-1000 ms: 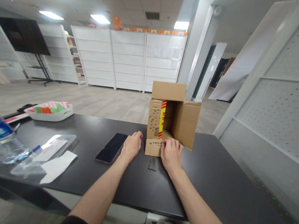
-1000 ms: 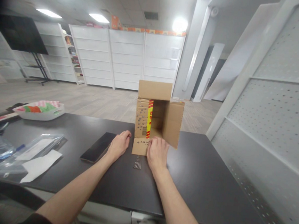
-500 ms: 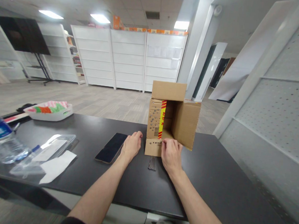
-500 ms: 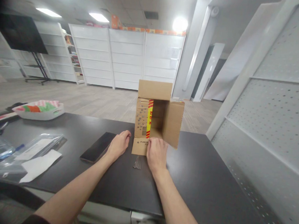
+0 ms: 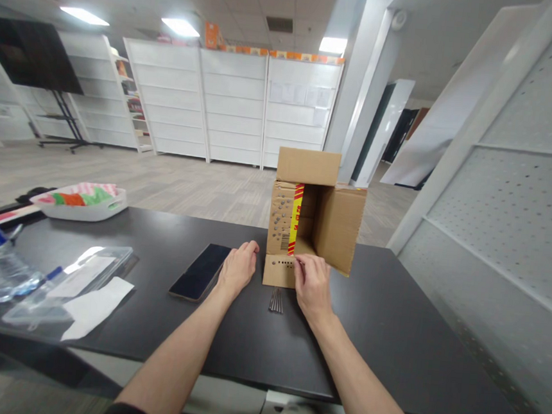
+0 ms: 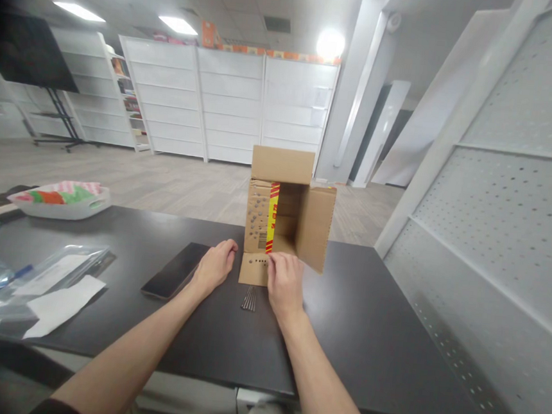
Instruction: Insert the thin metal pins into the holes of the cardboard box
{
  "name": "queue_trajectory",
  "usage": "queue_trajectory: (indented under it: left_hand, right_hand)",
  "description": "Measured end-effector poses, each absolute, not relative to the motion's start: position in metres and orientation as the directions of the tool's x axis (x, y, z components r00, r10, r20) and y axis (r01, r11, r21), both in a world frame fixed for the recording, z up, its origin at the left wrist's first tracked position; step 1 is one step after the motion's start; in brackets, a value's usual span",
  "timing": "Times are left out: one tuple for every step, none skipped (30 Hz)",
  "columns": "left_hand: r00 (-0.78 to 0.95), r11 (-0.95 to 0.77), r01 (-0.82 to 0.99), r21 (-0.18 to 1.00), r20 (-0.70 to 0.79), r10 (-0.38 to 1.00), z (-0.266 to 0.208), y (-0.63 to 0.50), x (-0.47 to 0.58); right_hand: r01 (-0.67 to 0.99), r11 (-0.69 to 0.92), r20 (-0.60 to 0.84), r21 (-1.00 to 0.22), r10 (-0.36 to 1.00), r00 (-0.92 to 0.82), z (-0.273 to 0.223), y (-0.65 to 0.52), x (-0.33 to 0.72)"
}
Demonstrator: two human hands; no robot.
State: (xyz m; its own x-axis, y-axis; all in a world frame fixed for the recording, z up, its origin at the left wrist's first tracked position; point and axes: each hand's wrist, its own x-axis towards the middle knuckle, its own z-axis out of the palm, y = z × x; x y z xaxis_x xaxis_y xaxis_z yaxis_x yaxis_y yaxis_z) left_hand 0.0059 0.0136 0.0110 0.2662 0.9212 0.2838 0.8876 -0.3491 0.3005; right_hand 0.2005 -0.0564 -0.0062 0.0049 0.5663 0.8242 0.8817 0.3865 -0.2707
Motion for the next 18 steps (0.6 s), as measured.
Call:
queue_trajectory:
  left_hand:
    - [0.268, -0.351, 0.888, 0.299, 0.285, 0.920, 0.011, 0.013, 0.006]
    - [0.268, -0.351, 0.888, 0.298, 0.285, 0.920, 0.012, 0.013, 0.006]
    - [0.267, -0.351, 0.888, 0.297, 0.287, 0.920, 0.012, 0.013, 0.006]
    - [0.269, -0.352, 0.888, 0.295, 0.289, 0.919, 0.012, 0.013, 0.006]
    - [0.269, -0.353, 0.889, 0.293, 0.290, 0.918, 0.012, 0.012, 0.006]
    - [0.269, -0.353, 0.889, 0.291, 0.292, 0.918, 0.012, 0.012, 0.006]
    - [0.270, -0.354, 0.889, 0.291, 0.293, 0.917, 0.011, 0.013, 0.006]
    - [0.269, -0.354, 0.889, 0.291, 0.295, 0.917, 0.011, 0.013, 0.006]
    - [0.268, -0.353, 0.889, 0.293, 0.294, 0.918, 0.011, 0.013, 0.006]
    - [0.265, -0.350, 0.889, 0.295, 0.291, 0.919, 0.010, 0.013, 0.006]
    - [0.263, -0.347, 0.890, 0.296, 0.289, 0.921, 0.010, 0.014, 0.006]
    - [0.262, -0.345, 0.891, 0.296, 0.286, 0.922, 0.010, 0.014, 0.006]
    - [0.260, -0.343, 0.892, 0.294, 0.285, 0.922, 0.009, 0.014, 0.006]
    - [0.261, -0.343, 0.893, 0.292, 0.285, 0.922, 0.010, 0.014, 0.006]
    - [0.261, -0.344, 0.894, 0.289, 0.288, 0.921, 0.010, 0.014, 0.006]
    - [0.263, -0.346, 0.894, 0.286, 0.290, 0.920, 0.010, 0.013, 0.007]
    - [0.265, -0.348, 0.894, 0.284, 0.291, 0.919, 0.011, 0.013, 0.007]
    - [0.267, -0.349, 0.893, 0.283, 0.290, 0.919, 0.011, 0.013, 0.007]
  right_hand:
    - [0.879, 0.387, 0.827, -0.277, 0.562, 0.013, -0.006, -0.057, 0.200]
    - [0.877, 0.389, 0.830, -0.283, 0.557, 0.021, -0.005, -0.058, 0.200]
    - [0.873, 0.394, 0.835, -0.289, 0.550, 0.029, -0.004, -0.058, 0.200]
    - [0.867, 0.402, 0.841, -0.294, 0.540, 0.035, -0.004, -0.059, 0.200]
    - [0.861, 0.411, 0.846, -0.300, 0.532, 0.041, -0.003, -0.060, 0.200]
    - [0.855, 0.419, 0.850, -0.306, 0.525, 0.047, -0.002, -0.060, 0.200]
    - [0.850, 0.423, 0.852, -0.314, 0.521, 0.056, -0.002, -0.061, 0.200]
    - [0.846, 0.425, 0.853, -0.323, 0.518, 0.065, -0.001, -0.062, 0.200]
    - [0.841, 0.428, 0.853, -0.330, 0.517, 0.072, -0.001, -0.063, 0.200]
    - [0.835, 0.434, 0.854, -0.337, 0.515, 0.077, 0.000, -0.064, 0.200]
    - [0.828, 0.444, 0.855, -0.343, 0.513, 0.080, 0.001, -0.065, 0.200]
    - [0.819, 0.456, 0.857, -0.348, 0.510, 0.080, 0.001, -0.066, 0.200]
    - [0.811, 0.468, 0.857, -0.352, 0.509, 0.079, 0.002, -0.067, 0.200]
    - [0.803, 0.477, 0.856, -0.357, 0.511, 0.078, 0.002, -0.068, 0.201]
    - [0.796, 0.484, 0.855, -0.364, 0.513, 0.078, 0.003, -0.070, 0.201]
    - [0.790, 0.489, 0.853, -0.369, 0.516, 0.079, 0.003, -0.071, 0.201]
    - [0.785, 0.495, 0.852, -0.373, 0.517, 0.079, 0.004, -0.072, 0.202]
    - [0.780, 0.501, 0.852, -0.375, 0.517, 0.077, 0.005, -0.074, 0.202]
